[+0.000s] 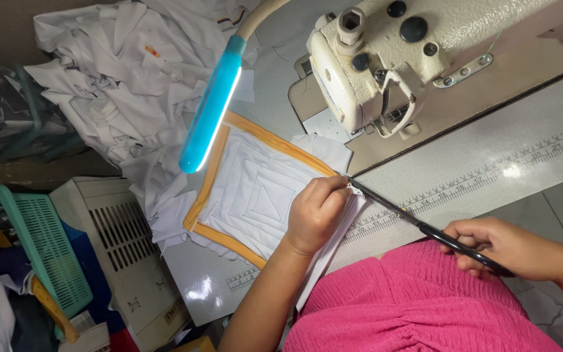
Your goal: Trimming the edges of a quilted fabric piece using scissors at a sewing workstation
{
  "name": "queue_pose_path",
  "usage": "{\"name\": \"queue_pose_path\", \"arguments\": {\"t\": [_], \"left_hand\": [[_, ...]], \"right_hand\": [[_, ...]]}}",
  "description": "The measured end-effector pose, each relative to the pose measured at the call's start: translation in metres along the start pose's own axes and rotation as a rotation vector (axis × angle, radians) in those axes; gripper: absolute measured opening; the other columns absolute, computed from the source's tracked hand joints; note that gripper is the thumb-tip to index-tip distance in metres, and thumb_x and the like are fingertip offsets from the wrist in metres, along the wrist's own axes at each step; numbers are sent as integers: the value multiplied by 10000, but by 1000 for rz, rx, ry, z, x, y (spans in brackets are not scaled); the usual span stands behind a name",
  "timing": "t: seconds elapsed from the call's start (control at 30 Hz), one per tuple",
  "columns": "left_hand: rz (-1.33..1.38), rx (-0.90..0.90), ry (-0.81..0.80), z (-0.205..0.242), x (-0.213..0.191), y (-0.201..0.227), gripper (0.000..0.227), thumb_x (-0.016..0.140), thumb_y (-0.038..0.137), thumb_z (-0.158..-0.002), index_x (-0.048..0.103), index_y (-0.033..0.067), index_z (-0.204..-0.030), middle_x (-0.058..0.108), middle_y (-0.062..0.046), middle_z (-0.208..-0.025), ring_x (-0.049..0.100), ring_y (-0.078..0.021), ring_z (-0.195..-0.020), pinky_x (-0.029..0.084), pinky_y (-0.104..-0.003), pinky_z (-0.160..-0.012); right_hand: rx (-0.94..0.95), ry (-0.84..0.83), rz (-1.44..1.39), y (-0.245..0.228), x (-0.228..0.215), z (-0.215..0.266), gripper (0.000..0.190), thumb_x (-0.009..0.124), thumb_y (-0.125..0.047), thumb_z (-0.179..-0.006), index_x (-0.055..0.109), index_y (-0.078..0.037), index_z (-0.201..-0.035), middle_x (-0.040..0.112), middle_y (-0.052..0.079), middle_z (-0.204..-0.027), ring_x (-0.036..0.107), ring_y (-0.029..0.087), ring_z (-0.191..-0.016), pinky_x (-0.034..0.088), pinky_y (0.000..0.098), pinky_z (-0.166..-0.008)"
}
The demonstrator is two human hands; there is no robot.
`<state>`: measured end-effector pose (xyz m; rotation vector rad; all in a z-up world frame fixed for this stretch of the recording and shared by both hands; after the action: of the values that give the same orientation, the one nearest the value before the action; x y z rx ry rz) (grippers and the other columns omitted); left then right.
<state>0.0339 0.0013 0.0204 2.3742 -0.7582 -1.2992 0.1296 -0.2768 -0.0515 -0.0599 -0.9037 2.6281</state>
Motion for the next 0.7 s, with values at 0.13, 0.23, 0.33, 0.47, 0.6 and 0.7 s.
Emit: {"name": "queue_pose_path", "arguments": {"t": [0.13,0.23,0.33,0.47,0.6,0.7], "left_hand": [[-4,4,-17,-2,1,0,5,566,-24,-923,560,-24,-924,616,-149,-1004,590,-287,-812,490,-356,-712],[9,10,14,-3,-1,0,18,571,-37,-916,574,-38,-899,619,-157,-936,600,-292,-797,504,-357,-695],[19,9,8,-1,0,-1,19,553,-40,-923,572,-35,-924,609,-152,-933,594,-290,-803,503,-356,-698],[13,-13,-14,2,0,-3,31,591,-38,-904,579,-32,-932,606,-145,-920,589,-284,-790,500,-352,-676],[15,-9,-25,3,0,-3,12,600,-32,-903,588,-32,-905,596,-139,-893,586,-278,-785,505,-343,-670],[19,8,-41,3,0,-3,26,575,-18,-918,593,-35,-909,594,-137,-890,590,-277,-797,510,-341,-688]], "right_hand": [[54,2,3,-9,-1,4,156,782,-19,-772,791,26,-921,688,135,-601,644,199,-531,508,297,-559],[3,-43,-13,-8,-2,2,176,798,-63,-768,777,27,-918,666,118,-604,619,181,-530,485,281,-548],[82,-19,-57,-11,-3,5,154,781,-11,-792,787,43,-936,653,132,-629,597,195,-553,478,288,-546],[106,-58,-92,-10,-3,4,131,745,-4,-824,754,49,-944,620,145,-626,560,198,-536,436,288,-497],[87,-64,-40,-18,-1,1,162,763,-56,-807,776,21,-949,649,122,-637,606,185,-546,457,273,-534],[42,-68,-30,-22,1,-5,166,761,-63,-794,771,39,-925,652,120,-654,660,202,-560,513,294,-561]]}}
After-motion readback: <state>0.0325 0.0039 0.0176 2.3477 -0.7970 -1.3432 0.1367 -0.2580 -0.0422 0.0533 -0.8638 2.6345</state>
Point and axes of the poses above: each hand's wrist, its own z-axis away from the middle knuckle, its own x-axis out of the palm, y = z × x, the point moved 4 cm from there along -z, towards the middle knuckle
